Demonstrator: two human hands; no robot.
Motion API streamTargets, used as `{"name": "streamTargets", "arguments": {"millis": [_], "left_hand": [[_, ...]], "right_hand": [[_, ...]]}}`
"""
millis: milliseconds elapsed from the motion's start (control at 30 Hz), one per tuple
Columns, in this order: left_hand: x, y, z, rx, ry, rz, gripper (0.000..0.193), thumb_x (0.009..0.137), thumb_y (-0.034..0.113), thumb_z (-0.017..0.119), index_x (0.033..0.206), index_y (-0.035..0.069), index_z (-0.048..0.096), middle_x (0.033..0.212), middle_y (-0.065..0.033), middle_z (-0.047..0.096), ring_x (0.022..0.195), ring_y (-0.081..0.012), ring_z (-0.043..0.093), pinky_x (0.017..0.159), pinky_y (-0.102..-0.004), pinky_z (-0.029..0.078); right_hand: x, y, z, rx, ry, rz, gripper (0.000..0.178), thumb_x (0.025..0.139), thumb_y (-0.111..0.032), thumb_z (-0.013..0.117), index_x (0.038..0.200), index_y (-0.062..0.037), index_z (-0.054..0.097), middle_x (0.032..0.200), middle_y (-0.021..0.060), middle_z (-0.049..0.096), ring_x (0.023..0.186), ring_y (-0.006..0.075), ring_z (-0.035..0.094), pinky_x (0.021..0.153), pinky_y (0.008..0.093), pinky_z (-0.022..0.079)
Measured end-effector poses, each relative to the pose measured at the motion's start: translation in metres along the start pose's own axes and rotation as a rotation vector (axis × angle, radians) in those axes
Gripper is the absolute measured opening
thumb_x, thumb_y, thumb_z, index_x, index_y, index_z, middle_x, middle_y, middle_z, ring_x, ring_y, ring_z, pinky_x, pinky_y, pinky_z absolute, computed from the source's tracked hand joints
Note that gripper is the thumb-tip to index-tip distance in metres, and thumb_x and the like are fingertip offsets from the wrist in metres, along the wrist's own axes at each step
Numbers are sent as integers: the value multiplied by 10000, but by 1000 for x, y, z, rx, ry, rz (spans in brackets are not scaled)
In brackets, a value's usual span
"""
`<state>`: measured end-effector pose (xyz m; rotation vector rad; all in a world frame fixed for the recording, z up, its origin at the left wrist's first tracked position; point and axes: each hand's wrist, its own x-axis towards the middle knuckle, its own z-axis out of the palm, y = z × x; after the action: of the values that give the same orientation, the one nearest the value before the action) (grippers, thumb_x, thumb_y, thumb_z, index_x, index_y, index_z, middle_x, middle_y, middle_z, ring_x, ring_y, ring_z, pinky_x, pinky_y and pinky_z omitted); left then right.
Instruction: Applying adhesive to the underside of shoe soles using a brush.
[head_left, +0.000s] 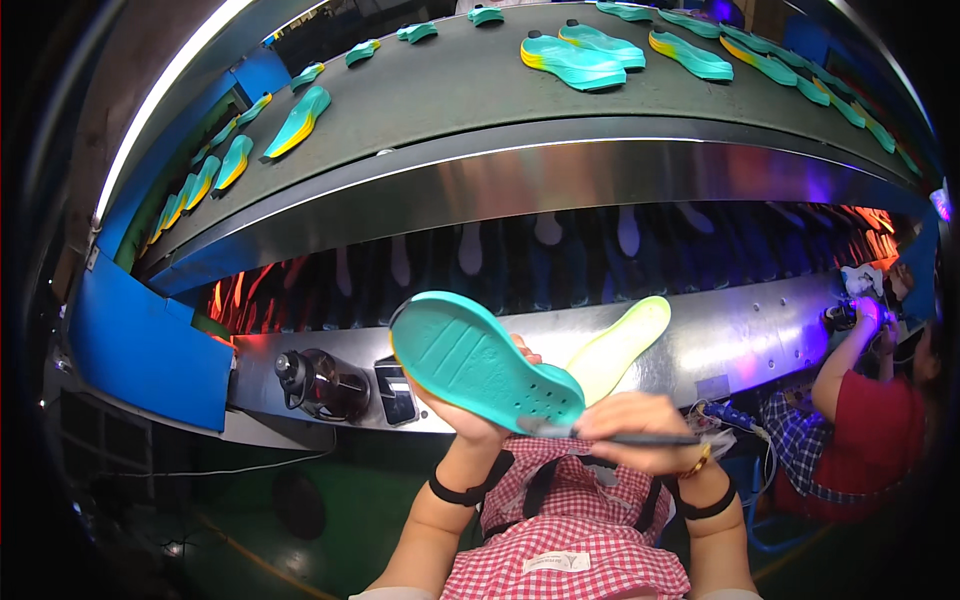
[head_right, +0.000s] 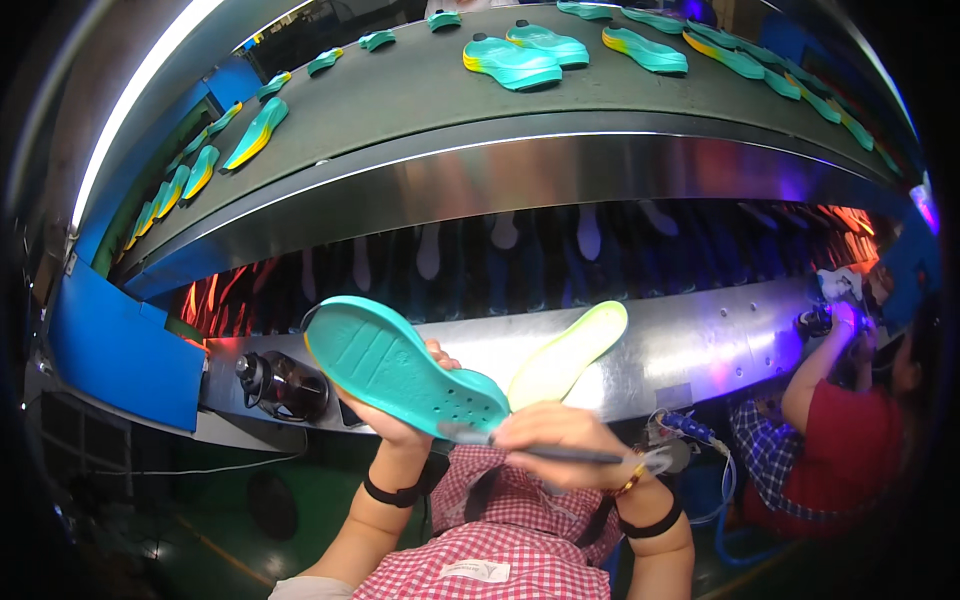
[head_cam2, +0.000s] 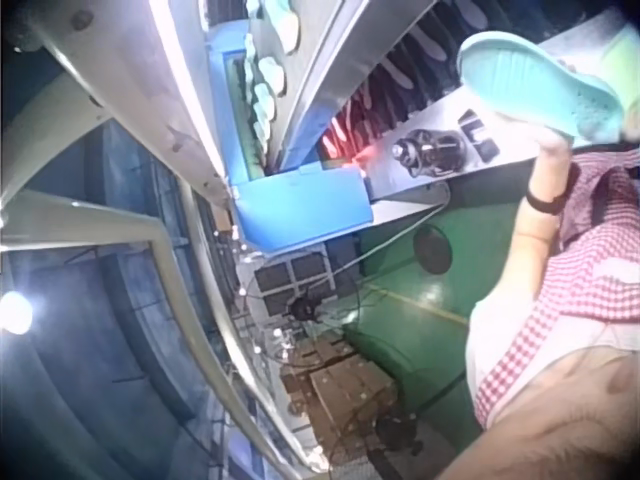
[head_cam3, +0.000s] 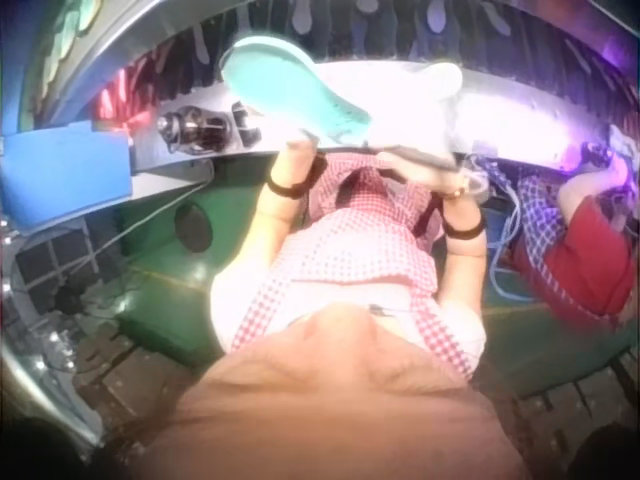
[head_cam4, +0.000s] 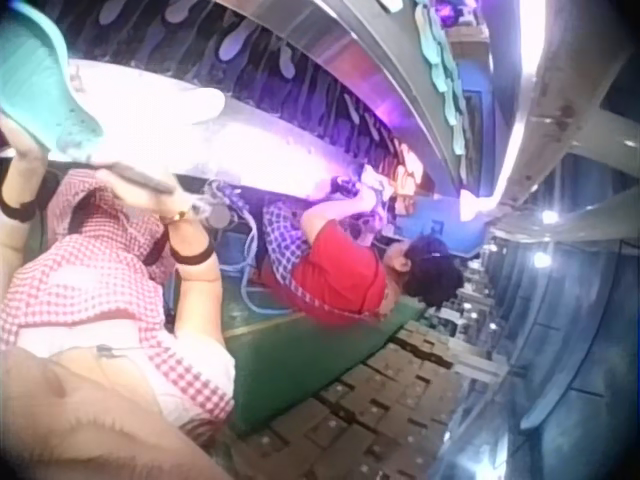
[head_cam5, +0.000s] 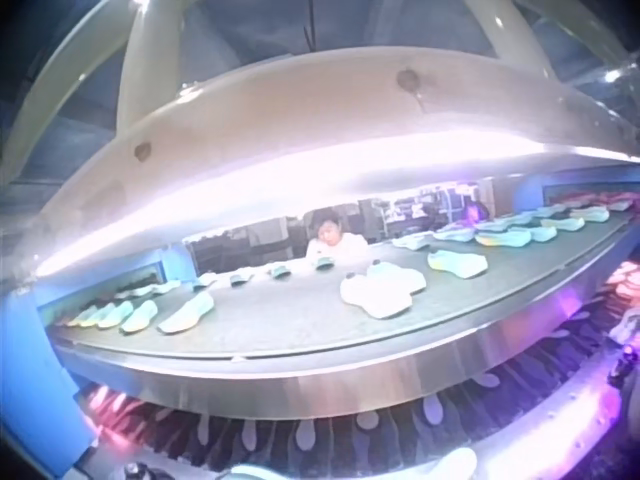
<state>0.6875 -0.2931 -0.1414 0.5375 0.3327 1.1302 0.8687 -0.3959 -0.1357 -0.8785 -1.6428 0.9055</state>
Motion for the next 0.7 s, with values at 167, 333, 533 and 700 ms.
{"name": "streamTargets", "arguments": {"millis": [167,333,533,700], "left_hand": [[3,9,4,3,-55,32,937,704,795,146,1135,26,461,888,-189,559,751,-307,557,703,-419,463],[6,6,4,94,26,77,928,715,786,134,1132,23,458,894,-191,563,753,-310,562,690,-420,466],[-5,6,20,-22,21,-57,881,753,743,204,1167,6,450,1014,-211,540,887,-334,544,835,-472,421],[-32,-23,10,-50,-110,-191,742,826,594,323,1296,20,335,1185,-230,469,1052,-356,505,935,-481,378]], "right_hand": [[-6,0,-2,141,15,-1,225,692,-15,682,914,-15,642,923,114,642,907,236,605,827,336,464],[-2,-1,5,104,-18,45,217,692,12,668,907,6,643,933,132,640,919,253,597,850,341,452],[-13,20,4,527,145,172,222,735,14,625,957,21,617,987,144,619,955,245,579,884,345,431],[-8,9,21,874,285,413,223,763,19,608,985,22,602,973,124,623,899,185,595,825,288,468]]}}
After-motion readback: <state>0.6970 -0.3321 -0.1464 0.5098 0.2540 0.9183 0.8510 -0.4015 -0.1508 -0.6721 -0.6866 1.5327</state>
